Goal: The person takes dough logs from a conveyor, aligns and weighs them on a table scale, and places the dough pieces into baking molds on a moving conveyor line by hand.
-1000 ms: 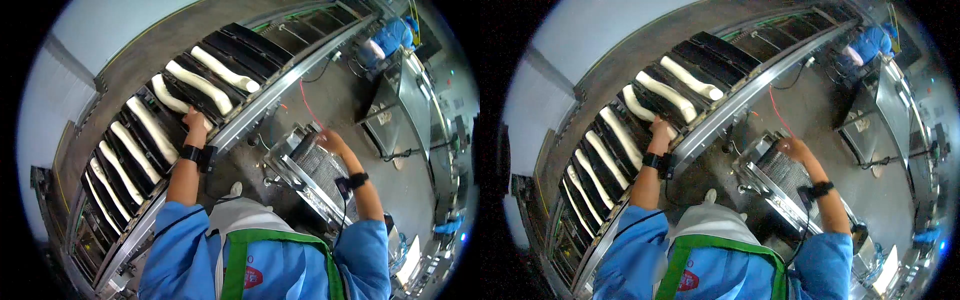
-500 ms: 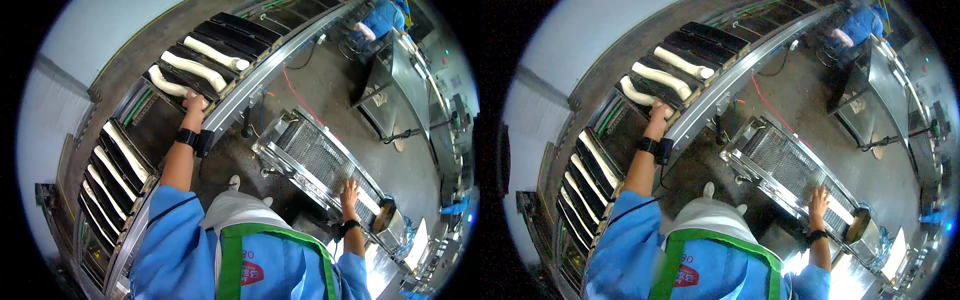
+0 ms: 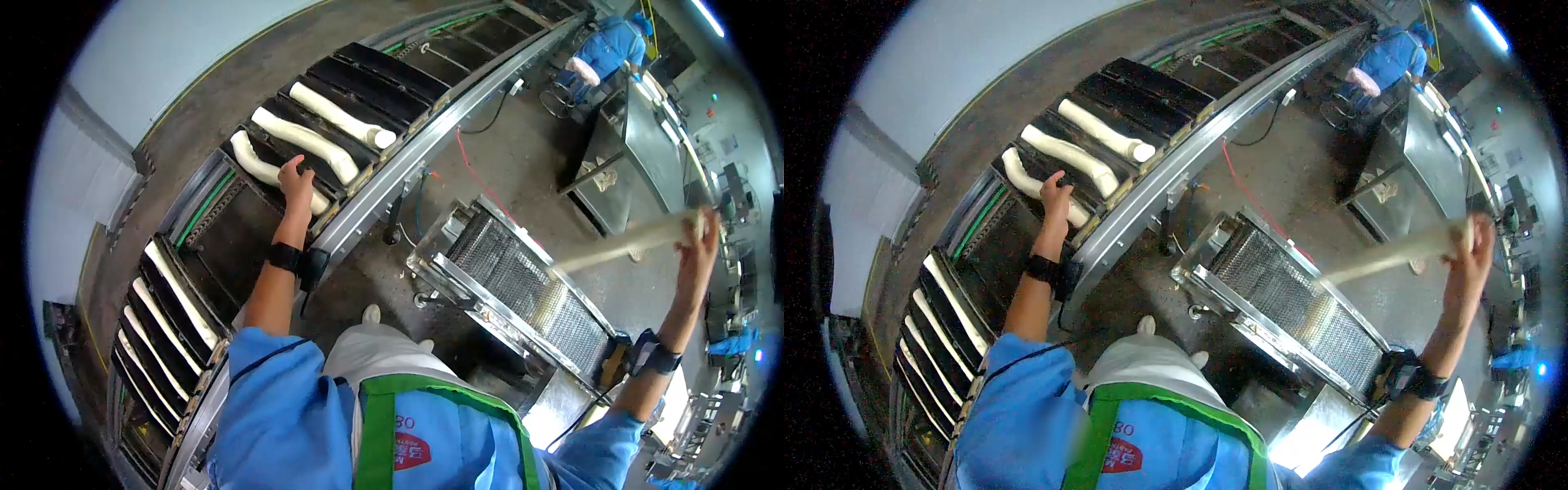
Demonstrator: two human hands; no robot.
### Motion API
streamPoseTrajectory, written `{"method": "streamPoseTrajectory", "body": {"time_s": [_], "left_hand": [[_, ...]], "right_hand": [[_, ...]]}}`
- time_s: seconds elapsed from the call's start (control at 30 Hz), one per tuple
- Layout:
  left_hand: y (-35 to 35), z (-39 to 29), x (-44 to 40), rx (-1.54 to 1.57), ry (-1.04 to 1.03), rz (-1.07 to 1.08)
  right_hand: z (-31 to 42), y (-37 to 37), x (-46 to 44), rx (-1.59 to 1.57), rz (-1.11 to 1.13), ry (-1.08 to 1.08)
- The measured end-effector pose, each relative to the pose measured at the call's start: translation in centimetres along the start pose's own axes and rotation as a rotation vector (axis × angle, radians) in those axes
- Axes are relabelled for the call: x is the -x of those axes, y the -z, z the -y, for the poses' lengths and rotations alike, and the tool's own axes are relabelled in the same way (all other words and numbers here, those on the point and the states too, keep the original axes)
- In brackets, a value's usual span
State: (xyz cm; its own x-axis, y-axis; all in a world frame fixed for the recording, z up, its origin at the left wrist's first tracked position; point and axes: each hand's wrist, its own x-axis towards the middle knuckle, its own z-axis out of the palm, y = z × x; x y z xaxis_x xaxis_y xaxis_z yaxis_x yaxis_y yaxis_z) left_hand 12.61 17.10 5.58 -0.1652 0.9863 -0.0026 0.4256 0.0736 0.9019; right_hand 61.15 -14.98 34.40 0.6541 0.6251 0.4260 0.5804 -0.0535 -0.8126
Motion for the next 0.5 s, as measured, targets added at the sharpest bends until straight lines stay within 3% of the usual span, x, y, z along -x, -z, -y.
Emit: {"method": "streamPoseTrajectory", "body": {"time_s": [0.07,0.17,0.27,0.33,0.4,0.43,0.5], "left_hand": [[-0.5,-0.9,0.8,-0.178,-0.218,-0.063],[-0.8,-0.5,1.4,-0.262,-0.455,-0.057],[-1.3,-1.9,3.0,-0.323,-0.422,-0.086],[-1.0,-4.0,3.9,-0.306,-0.413,-0.034],[-1.1,-5.7,4.1,-0.409,-0.517,-0.018],[-1.2,-6.3,4.0,-0.479,-0.504,-0.030],[-1.1,-6.0,3.0,-0.556,-0.513,-0.013]], "right_hand": [[6.4,-3.6,-1.1,-0.049,-0.003,0.058],[8.7,-9.7,-3.7,-0.319,0.114,0.097],[9.0,-19.1,-4.4,-0.528,0.235,0.105],[7.5,-25.8,-4.1,-0.587,0.338,0.087],[3.1,-31.1,-3.9,-0.467,0.644,-0.022],[2.7,-31.6,-2.4,-0.488,0.710,-0.190],[-2.9,-31.3,-1.6,-0.233,0.678,-0.005]]}}
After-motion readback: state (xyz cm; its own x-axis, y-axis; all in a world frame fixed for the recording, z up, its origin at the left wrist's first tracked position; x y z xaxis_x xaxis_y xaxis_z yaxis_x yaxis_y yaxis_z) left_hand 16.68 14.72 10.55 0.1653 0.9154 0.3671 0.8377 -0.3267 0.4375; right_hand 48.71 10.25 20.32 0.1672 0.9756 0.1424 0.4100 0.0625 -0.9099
